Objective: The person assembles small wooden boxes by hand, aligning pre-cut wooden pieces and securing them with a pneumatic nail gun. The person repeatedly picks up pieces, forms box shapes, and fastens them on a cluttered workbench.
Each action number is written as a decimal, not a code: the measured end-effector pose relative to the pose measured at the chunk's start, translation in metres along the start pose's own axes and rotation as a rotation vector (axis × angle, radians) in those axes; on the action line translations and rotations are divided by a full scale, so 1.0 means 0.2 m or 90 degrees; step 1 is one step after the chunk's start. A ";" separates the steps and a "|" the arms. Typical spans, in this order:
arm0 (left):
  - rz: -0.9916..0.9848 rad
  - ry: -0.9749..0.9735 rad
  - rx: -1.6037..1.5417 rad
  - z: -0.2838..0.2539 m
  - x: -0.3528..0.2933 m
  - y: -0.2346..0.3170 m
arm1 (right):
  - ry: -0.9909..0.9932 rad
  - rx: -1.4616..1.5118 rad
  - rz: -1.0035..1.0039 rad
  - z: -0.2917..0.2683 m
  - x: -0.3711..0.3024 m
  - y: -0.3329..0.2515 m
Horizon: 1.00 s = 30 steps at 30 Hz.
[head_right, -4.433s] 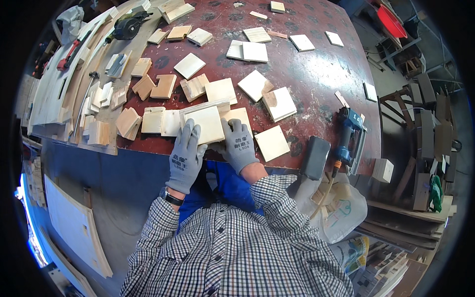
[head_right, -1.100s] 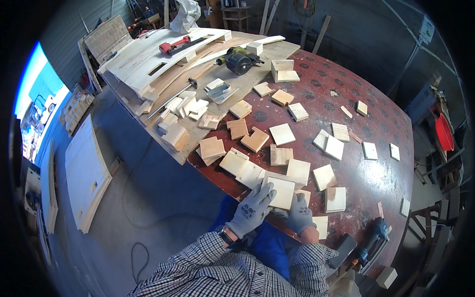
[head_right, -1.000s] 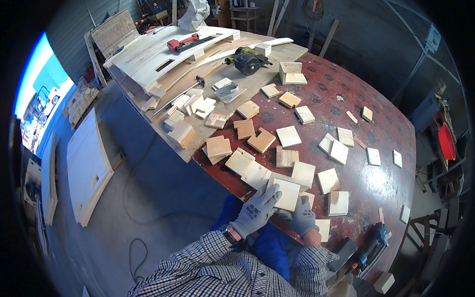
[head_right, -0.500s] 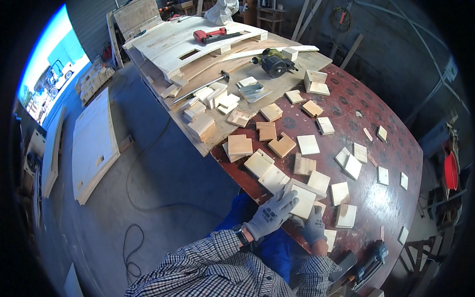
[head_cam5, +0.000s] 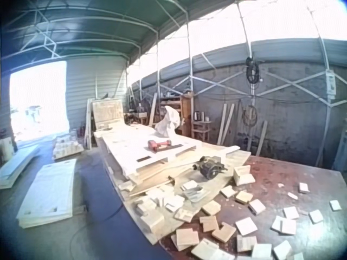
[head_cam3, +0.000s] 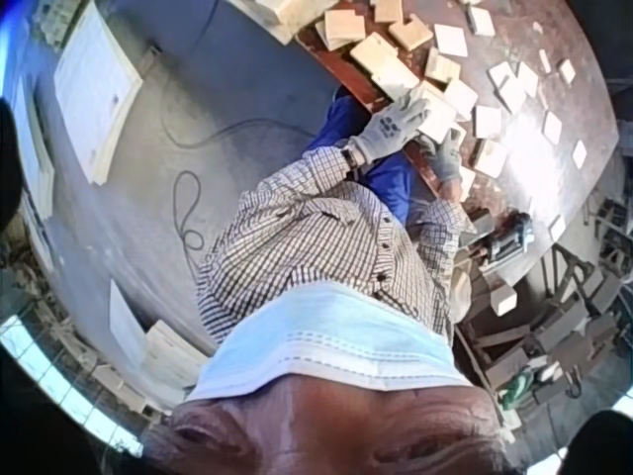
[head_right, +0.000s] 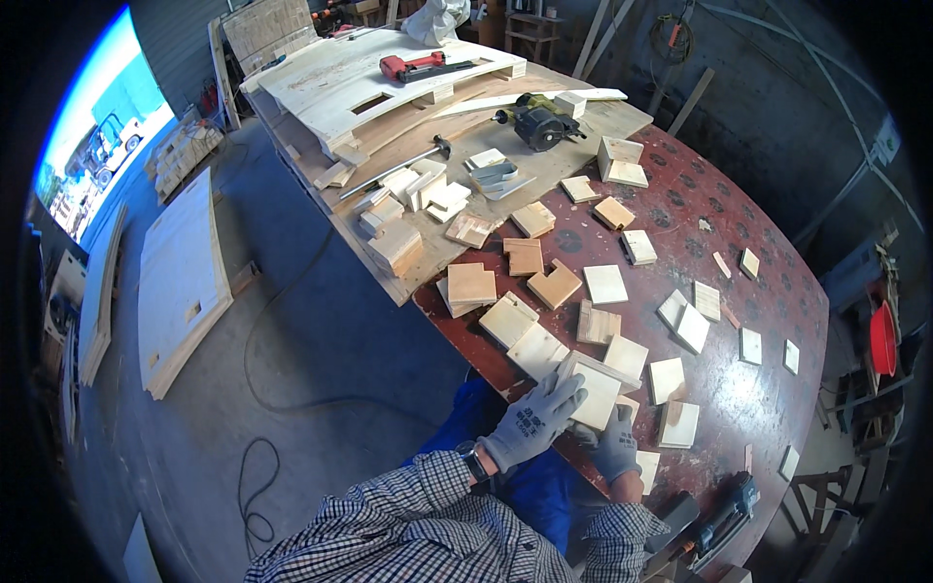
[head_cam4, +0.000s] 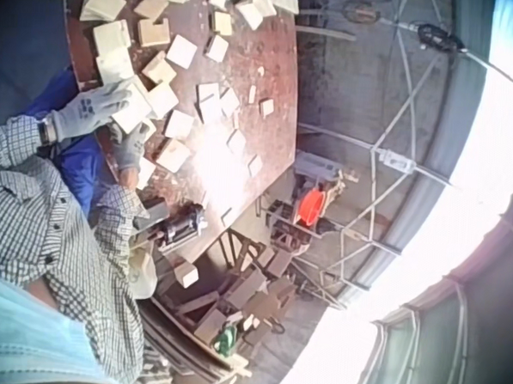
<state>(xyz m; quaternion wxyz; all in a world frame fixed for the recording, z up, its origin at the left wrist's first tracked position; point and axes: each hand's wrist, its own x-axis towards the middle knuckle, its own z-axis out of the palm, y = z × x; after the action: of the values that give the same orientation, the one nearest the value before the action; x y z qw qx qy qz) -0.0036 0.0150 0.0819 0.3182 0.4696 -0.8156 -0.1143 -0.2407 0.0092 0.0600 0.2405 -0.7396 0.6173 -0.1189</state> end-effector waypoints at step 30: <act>-0.004 -0.098 -0.020 0.04 0.00 0.00 | 0.196 0.005 0.274 -1.29 -0.48 0.67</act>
<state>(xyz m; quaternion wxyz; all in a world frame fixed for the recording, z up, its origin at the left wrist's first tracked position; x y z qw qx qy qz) -0.0086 0.0146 0.0744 0.2618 0.4568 -0.8343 -0.1634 -0.4981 0.0321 0.2245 0.1664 -0.5635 0.7892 -0.1787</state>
